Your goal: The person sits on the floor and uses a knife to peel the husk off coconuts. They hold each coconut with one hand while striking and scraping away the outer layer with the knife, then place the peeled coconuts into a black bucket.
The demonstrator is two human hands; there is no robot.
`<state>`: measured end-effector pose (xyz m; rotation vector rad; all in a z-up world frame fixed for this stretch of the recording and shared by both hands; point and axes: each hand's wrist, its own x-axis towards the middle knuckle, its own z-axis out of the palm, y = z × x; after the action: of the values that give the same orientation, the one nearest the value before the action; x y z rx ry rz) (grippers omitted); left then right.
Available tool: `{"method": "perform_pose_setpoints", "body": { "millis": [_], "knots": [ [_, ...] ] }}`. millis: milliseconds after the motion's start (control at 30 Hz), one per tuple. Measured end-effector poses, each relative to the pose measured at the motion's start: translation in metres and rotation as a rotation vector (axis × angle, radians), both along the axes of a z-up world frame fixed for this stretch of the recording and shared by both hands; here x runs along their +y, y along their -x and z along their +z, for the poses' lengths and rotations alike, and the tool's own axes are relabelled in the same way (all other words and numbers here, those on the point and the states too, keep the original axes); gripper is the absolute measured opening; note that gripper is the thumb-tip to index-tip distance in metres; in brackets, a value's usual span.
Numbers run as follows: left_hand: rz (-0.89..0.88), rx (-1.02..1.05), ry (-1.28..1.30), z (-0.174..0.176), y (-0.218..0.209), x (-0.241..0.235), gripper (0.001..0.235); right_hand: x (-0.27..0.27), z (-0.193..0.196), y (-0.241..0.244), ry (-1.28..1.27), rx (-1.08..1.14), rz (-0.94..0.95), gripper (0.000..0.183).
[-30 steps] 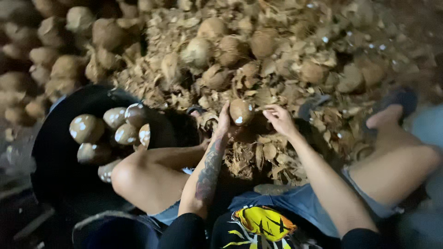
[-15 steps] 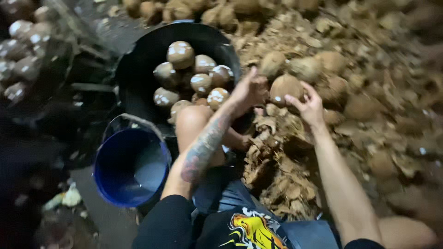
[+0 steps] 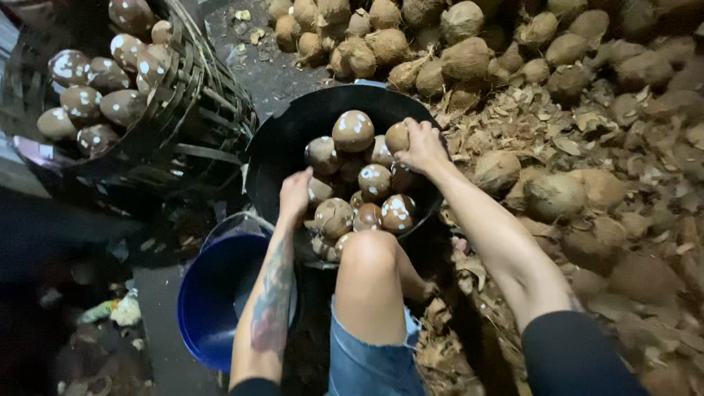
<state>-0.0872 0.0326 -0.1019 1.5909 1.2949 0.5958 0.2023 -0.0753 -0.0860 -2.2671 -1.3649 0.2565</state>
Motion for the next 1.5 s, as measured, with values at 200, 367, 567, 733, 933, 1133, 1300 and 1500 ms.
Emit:
{"method": "perform_pose_setpoints", "body": {
  "millis": [200, 367, 567, 733, 933, 1133, 1300, 1500],
  "knots": [
    [0.031, 0.129, 0.217, -0.061, 0.039, 0.006, 0.034, 0.016, -0.051, 0.017, 0.122, -0.165, -0.051, 0.073],
    [0.042, -0.09, 0.289, -0.063, 0.037, -0.002, 0.03, 0.016, -0.035, 0.014, 0.186, -0.053, -0.002, 0.08],
    [-0.006, -0.129, 0.211, -0.071, 0.045, 0.005, 0.032, -0.057, -0.013, 0.031, -0.28, 0.098, 0.037, 0.056],
    [-0.073, -0.16, 0.171, -0.022, 0.012, 0.002, 0.023, -0.235, -0.011, 0.033, -0.501, 0.017, -0.172, 0.041],
    [-0.309, -0.393, 0.073, 0.068, -0.1, -0.037, 0.019, -0.465, -0.056, 0.059, -0.117, 0.112, -0.781, 0.019],
    [-0.767, -0.466, 0.005, 0.172, -0.194, -0.169, 0.015, -0.582, -0.107, 0.111, 0.17, 0.529, -1.19, 0.025],
    [-1.03, -0.198, 0.023, 0.18, -0.231, -0.264, 0.028, -0.608, -0.146, 0.144, 0.351, 0.583, -1.2, 0.029],
    [-0.979, -0.078, 0.193, 0.096, -0.274, -0.334, 0.034, -0.608, -0.147, 0.181, 0.277, 0.678, -1.192, 0.054]
  ]
}}
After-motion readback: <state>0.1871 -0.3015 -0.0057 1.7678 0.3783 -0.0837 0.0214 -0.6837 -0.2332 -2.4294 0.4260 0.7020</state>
